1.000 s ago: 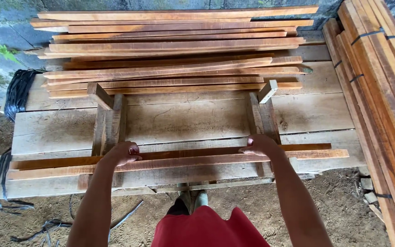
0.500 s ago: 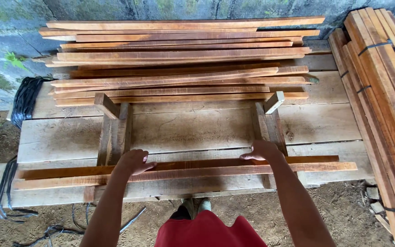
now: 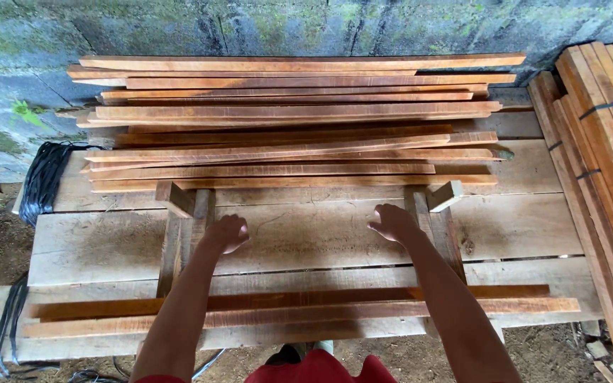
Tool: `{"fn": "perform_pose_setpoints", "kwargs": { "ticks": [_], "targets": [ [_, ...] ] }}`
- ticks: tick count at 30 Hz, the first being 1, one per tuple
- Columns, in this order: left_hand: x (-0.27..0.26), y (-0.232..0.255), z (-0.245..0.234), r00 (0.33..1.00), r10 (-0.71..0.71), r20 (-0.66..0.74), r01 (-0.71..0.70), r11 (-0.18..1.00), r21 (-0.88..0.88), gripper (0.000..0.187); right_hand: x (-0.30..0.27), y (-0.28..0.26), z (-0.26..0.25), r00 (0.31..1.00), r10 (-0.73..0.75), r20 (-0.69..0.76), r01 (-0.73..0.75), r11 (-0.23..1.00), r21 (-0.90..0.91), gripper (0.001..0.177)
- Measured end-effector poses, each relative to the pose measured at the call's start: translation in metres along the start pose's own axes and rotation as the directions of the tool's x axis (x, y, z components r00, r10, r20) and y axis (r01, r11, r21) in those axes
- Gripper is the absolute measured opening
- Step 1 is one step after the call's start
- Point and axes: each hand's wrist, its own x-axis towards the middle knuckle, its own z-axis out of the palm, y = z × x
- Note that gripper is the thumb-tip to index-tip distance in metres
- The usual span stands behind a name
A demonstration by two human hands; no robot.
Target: Bundling multiple thin wooden planks together using plastic straps at a workbench.
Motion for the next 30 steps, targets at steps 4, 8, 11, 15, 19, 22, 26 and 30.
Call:
{"fn": "perform_pose_setpoints", "kwargs": {
  "ticks": [4, 8, 11, 15, 19, 22, 26, 30],
  "targets": [
    [0.021, -0.019, -0.014, 0.969, 0.019, -0.247, -0.010, 0.999, 0.037, 0.043, 0.037, -0.011, -0.001, 0.993, -0.048, -0.108, 0.049, 0.999, 0.015, 0.063],
    [0.031, -0.037, -0.046, 0.837, 0.070, -0.542, -0.045, 0.997, 0.059, 0.049, 0.069, -0.018, -0.018, 0.965, -0.072, -0.254, 0.077, 0.997, 0.008, 0.073],
    [0.069, -0.059, -0.048, 0.806, 0.054, -0.590, -0.027, 0.998, 0.054, 0.048, 0.093, -0.019, -0.037, 0.942, -0.060, -0.331, 0.078, 0.996, 0.039, 0.075],
    [0.098, -0.053, -0.035, 0.864, 0.031, -0.503, 0.003, 0.998, 0.067, 0.045, 0.150, 0.000, 0.000, 0.908, 0.056, -0.415, -0.011, 0.994, 0.110, 0.064],
    [0.079, -0.016, 0.002, 0.684, 0.076, -0.726, 0.034, 0.990, 0.136, 0.057, 0.096, -0.053, 0.015, 0.865, -0.037, -0.500, 0.178, 0.955, 0.238, 0.067],
    [0.057, 0.002, -0.010, 0.918, -0.162, -0.361, 0.120, 0.983, -0.137, 0.078, 0.110, -0.048, 0.062, 0.612, -0.171, -0.773, 0.136, 0.985, -0.110, 0.077],
    [0.067, -0.004, -0.010, 0.861, -0.134, -0.490, 0.151, 0.988, -0.005, 0.078, 0.121, -0.028, 0.061, 0.543, -0.201, -0.816, 0.134, 0.979, -0.152, 0.054],
    [0.099, -0.015, -0.010, 0.923, -0.187, -0.337, 0.225, 0.971, 0.078, 0.078, 0.126, -0.026, 0.036, 0.818, -0.056, -0.573, 0.010, 0.997, -0.082, 0.057]
  ]
}}
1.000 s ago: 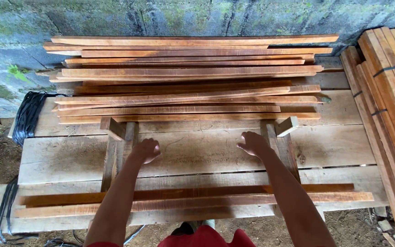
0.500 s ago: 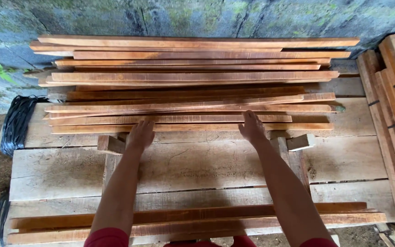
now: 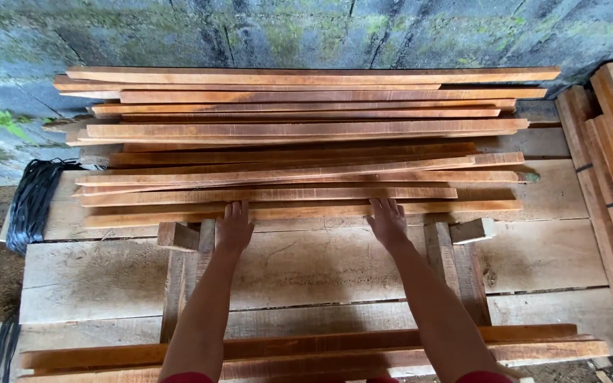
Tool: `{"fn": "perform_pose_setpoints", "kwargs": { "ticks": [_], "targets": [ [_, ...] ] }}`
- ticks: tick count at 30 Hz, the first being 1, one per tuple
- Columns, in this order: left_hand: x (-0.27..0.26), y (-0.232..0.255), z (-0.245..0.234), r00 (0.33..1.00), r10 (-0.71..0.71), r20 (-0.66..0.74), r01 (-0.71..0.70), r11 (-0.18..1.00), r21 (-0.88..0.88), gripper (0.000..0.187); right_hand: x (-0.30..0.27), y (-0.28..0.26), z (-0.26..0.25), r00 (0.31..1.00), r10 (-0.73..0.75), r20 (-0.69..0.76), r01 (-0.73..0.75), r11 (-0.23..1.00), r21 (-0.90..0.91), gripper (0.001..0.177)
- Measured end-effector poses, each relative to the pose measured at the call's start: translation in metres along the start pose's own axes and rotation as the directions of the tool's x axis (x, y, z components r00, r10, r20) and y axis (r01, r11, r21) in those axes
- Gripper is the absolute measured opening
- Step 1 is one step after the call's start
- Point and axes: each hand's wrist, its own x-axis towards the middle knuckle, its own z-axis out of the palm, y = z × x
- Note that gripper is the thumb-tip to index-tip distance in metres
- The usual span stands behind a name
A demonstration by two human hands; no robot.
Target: Bundling multiple thin wooden planks together using plastic straps at a workbench.
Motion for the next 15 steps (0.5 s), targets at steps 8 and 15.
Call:
{"fn": "perform_pose_setpoints", "kwargs": {
  "ticks": [8, 15],
  "targets": [
    [-0.015, -0.002, -0.032, 0.923, 0.094, -0.373, -0.031, 0.985, 0.172, 0.030, 0.004, -0.007, -0.033, 0.981, -0.132, -0.141, 0.106, 0.978, -0.179, 0.041],
    [0.017, -0.019, -0.052, 0.579, 0.167, -0.798, -0.003, 0.979, 0.203, 0.036, 0.009, 0.022, -0.064, 0.912, -0.160, -0.378, 0.087, 0.975, -0.203, 0.051]
  ]
}}
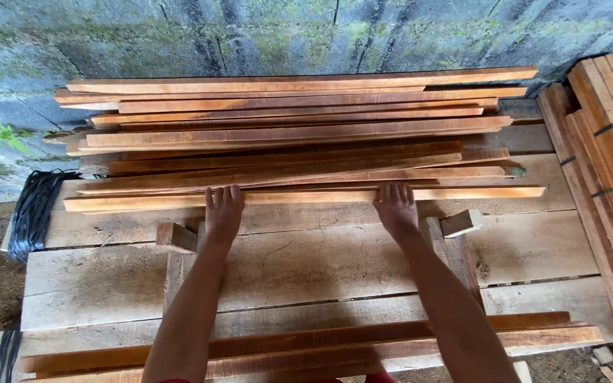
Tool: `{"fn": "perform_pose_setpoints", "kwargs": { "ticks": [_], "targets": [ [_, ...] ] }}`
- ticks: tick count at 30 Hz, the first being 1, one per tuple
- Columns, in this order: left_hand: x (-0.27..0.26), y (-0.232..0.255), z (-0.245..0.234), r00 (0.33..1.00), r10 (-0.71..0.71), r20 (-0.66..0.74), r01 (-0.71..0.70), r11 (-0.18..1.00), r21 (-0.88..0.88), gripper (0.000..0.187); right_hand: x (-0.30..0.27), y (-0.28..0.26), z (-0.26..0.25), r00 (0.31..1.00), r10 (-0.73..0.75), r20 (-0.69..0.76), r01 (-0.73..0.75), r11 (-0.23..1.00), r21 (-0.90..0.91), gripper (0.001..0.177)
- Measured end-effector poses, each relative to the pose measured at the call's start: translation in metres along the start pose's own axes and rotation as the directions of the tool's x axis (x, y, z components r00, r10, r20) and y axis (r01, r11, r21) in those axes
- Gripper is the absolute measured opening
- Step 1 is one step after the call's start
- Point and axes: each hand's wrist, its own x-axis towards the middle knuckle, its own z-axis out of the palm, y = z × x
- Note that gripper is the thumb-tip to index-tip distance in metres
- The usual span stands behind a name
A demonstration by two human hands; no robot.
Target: Bundling multiple thin wooden planks together using plastic straps at a workbench.
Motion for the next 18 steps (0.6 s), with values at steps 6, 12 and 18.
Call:
{"fn": "perform_pose_setpoints", "kwargs": {
  "ticks": [6, 12, 18],
  "targets": [
    [0.036, -0.023, -0.103, 0.999, 0.023, 0.043, -0.014, 0.980, -0.201, 0.049, 0.008, 0.029, -0.048, 0.963, -0.064, -0.261, 0.053, 0.997, -0.048, 0.031],
    [0.024, -0.032, -0.163, 0.993, -0.014, -0.114, -0.016, 0.966, -0.257, 0.023, -0.013, 0.032, -0.106, 0.952, -0.028, -0.306, 0.051, 0.996, 0.068, 0.031],
    [-0.021, -0.028, -0.248, 0.999, -0.014, -0.033, 0.002, 0.944, -0.329, 0.043, -0.067, 0.014, -0.158, 0.978, -0.012, -0.207, 0.046, 0.986, 0.158, 0.024]
  ]
}}
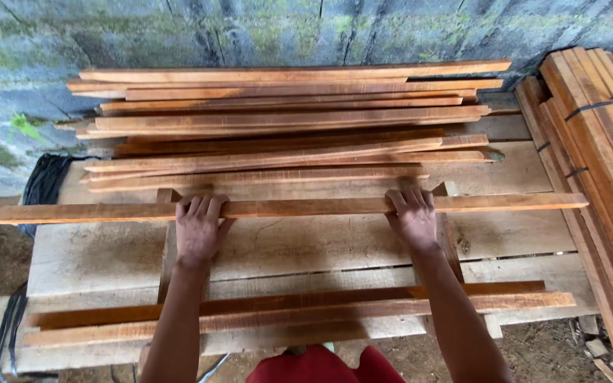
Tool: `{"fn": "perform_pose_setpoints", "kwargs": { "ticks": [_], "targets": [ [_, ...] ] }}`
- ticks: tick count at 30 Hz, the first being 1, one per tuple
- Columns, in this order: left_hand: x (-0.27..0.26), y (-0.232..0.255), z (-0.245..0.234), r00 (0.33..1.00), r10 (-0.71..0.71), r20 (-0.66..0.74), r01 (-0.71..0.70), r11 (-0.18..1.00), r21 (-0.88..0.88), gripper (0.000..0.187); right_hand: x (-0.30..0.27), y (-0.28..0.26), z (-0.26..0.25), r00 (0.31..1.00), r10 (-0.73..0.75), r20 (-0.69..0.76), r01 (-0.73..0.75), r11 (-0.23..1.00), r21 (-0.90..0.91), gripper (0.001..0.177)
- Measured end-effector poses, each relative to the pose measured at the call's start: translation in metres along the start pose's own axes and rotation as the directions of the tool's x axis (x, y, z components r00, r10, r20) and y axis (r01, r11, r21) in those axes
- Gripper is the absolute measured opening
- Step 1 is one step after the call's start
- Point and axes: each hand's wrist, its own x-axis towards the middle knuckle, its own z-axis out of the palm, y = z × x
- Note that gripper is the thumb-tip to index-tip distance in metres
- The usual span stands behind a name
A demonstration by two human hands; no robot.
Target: Bundling multiple thin wooden planks together using plastic straps at a workbench.
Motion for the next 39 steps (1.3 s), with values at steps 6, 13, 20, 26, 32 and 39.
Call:
{"fn": "perform_pose_setpoints", "kwargs": {
  "ticks": [6, 13, 20, 26, 32, 39],
  "targets": [
    [-0.088, 0.018, 0.011, 0.992, -0.015, 0.123, 0.034, 0.987, -0.154, 0.052, -0.078, -0.043, -0.025, 0.949, 0.073, 0.308, -0.166, 0.943, 0.288, 0.047],
    [-0.163, 0.033, 0.041, 0.886, -0.076, 0.458, 0.166, 0.973, -0.161, 0.052, -0.143, -0.046, 0.019, 0.795, -0.034, 0.605, -0.206, 0.924, 0.323, 0.042],
    [-0.143, 0.043, 0.017, 0.599, -0.139, 0.788, 0.348, 0.932, -0.100, 0.056, -0.140, -0.054, 0.011, 0.641, -0.004, 0.768, -0.305, 0.916, 0.259, 0.053],
    [-0.159, 0.039, 0.040, 0.594, -0.152, 0.790, 0.320, 0.946, -0.058, 0.059, -0.144, -0.062, 0.019, 0.677, -0.009, 0.736, -0.211, 0.956, 0.206, 0.041],
    [-0.161, 0.051, 0.028, 0.511, -0.194, 0.837, 0.354, 0.935, 0.000, 0.064, -0.157, -0.065, 0.019, 0.661, 0.020, 0.750, -0.199, 0.968, 0.150, 0.048],
    [-0.166, 0.060, -0.004, 0.403, -0.175, 0.898, 0.360, 0.933, 0.021, 0.067, -0.165, -0.067, -0.006, 0.517, -0.026, 0.856, -0.287, 0.937, 0.201, 0.059]
  ]
}}
